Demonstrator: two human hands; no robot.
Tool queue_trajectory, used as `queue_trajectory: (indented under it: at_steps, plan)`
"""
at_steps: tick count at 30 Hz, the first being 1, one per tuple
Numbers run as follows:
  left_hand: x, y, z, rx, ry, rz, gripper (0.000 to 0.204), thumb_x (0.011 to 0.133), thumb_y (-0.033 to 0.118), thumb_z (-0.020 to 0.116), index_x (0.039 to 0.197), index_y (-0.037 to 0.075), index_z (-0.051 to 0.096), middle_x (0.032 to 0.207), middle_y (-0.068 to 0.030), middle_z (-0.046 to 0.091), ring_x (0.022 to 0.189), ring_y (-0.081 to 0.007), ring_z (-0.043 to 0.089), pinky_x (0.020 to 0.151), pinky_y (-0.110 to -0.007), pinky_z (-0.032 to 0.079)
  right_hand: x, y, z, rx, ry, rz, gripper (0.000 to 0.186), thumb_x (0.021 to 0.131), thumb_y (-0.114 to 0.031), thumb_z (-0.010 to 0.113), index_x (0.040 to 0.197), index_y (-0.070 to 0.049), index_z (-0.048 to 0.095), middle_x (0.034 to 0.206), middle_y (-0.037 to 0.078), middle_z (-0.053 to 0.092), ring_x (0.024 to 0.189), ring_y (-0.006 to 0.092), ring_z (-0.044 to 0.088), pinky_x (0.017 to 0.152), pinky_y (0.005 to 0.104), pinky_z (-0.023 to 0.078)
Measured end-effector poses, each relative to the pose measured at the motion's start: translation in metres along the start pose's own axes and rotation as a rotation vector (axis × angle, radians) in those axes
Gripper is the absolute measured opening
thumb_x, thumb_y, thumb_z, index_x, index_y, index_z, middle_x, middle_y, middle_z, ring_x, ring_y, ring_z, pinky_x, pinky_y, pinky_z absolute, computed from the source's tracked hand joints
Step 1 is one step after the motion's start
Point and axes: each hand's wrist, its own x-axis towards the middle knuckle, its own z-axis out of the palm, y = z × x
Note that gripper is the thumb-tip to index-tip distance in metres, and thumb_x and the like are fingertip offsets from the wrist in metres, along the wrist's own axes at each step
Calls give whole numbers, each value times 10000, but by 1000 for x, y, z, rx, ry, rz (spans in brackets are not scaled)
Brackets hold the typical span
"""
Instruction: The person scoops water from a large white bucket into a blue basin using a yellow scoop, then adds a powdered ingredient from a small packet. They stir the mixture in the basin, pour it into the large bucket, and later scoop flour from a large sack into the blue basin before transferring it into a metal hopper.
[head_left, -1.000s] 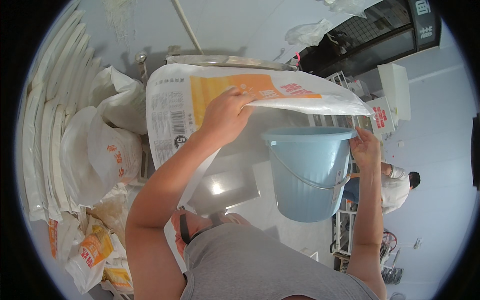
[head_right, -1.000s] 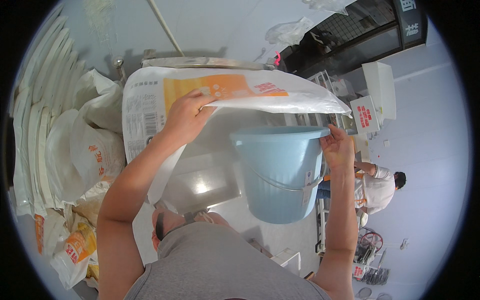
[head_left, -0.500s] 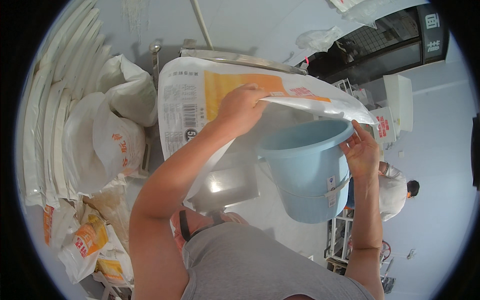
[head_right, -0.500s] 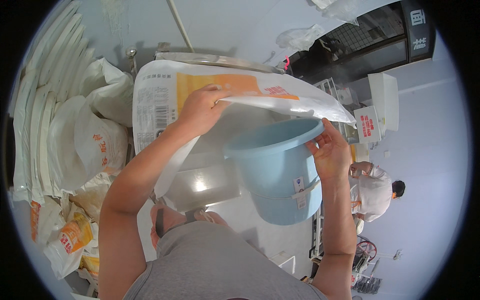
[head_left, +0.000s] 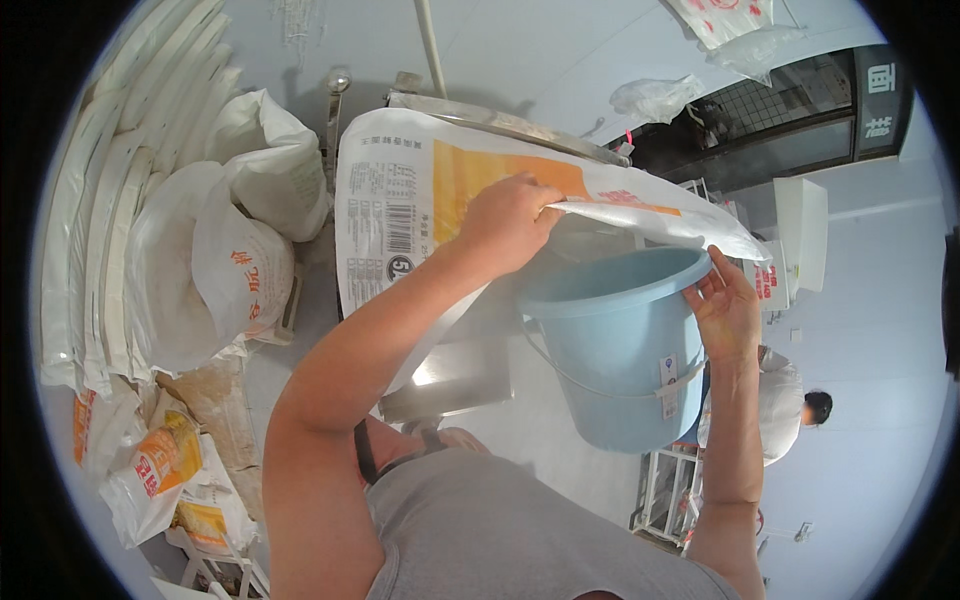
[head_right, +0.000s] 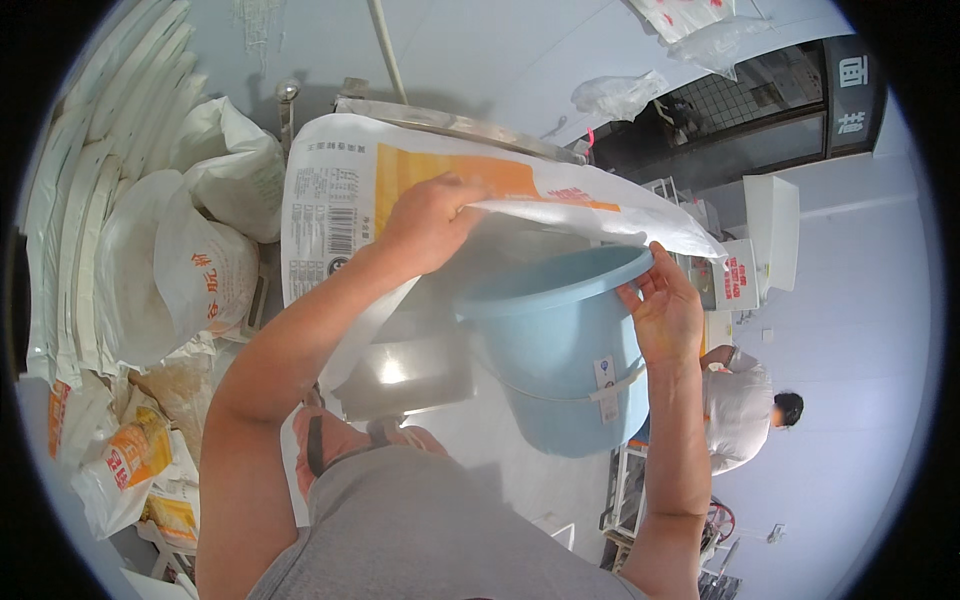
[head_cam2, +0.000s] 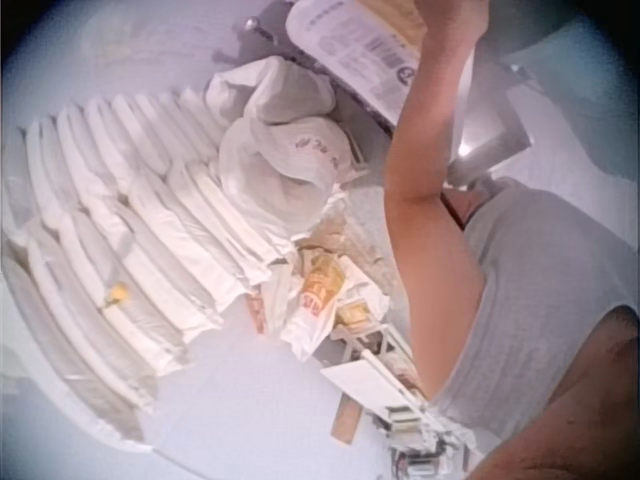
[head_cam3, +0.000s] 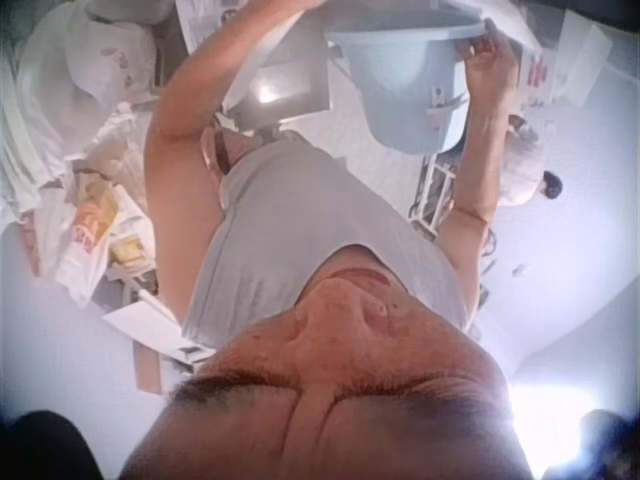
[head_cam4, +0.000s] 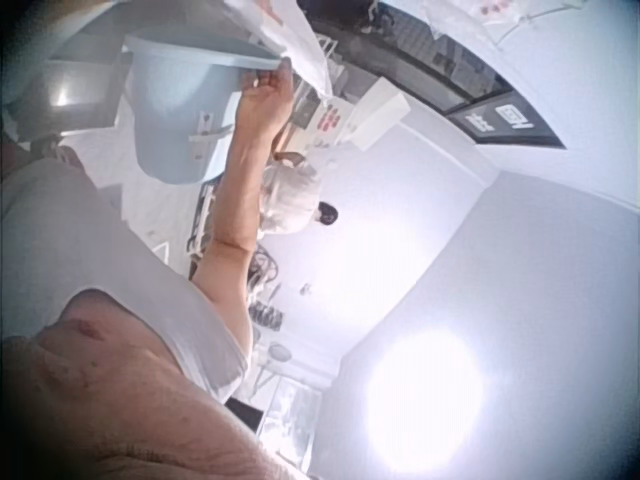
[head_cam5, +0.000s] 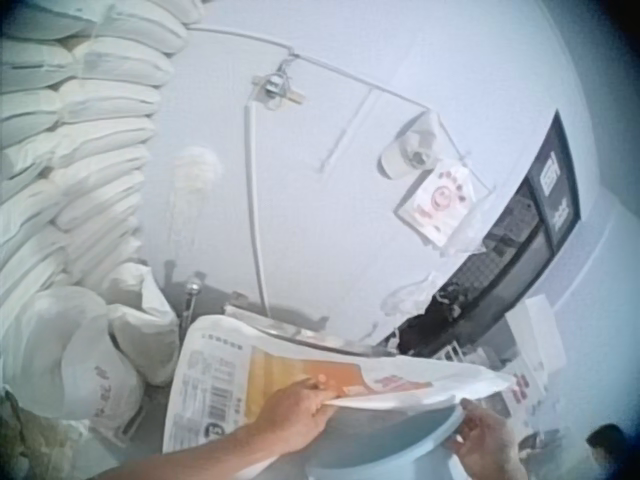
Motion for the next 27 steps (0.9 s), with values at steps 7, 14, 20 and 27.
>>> queue_trajectory:
  at_steps: [7, 14, 20, 27]
  plan:
    - [0, -5, 7, -7, 9, 37, 286, 988, 130, 683, 1257, 98, 775, 1061, -155, 713, 996, -371, 685, 873, -460, 540, 9, -2, -16, 18, 3, 0, 315, 1073, -183, 636, 1318, 16, 639, 1175, 111, 687, 1127, 226, 655, 987, 452, 568]
    - [-1, 14, 3, -38, -34, -23, 229, 1013, 185, 664, 1166, 77, 796, 1051, -139, 702, 964, -349, 688, 844, -466, 534, -7, -13, -101, 122, 145, 13, 465, 1089, -238, 569, 1432, 75, 560, 1246, 182, 640, 1140, 291, 653, 1026, 436, 575]
    - [4, 16, 6, 71, -24, -77, 240, 1011, 173, 662, 1197, 106, 798, 1036, -132, 693, 928, -358, 680, 836, -463, 539, -48, -21, -162, 363, 163, -70, 466, 1114, -284, 549, 1426, 62, 562, 1304, 226, 674, 1223, 321, 675, 1048, 437, 576]
    - [-57, 17, 63, 499, -160, 344, 342, 973, 264, 754, 1306, 192, 781, 1172, -51, 665, 1076, -291, 632, 905, -456, 535, -94, 13, -306, 383, 448, -189, 322, 1127, -225, 523, 1282, 29, 646, 1262, 130, 725, 1219, 256, 683, 1070, 418, 552]
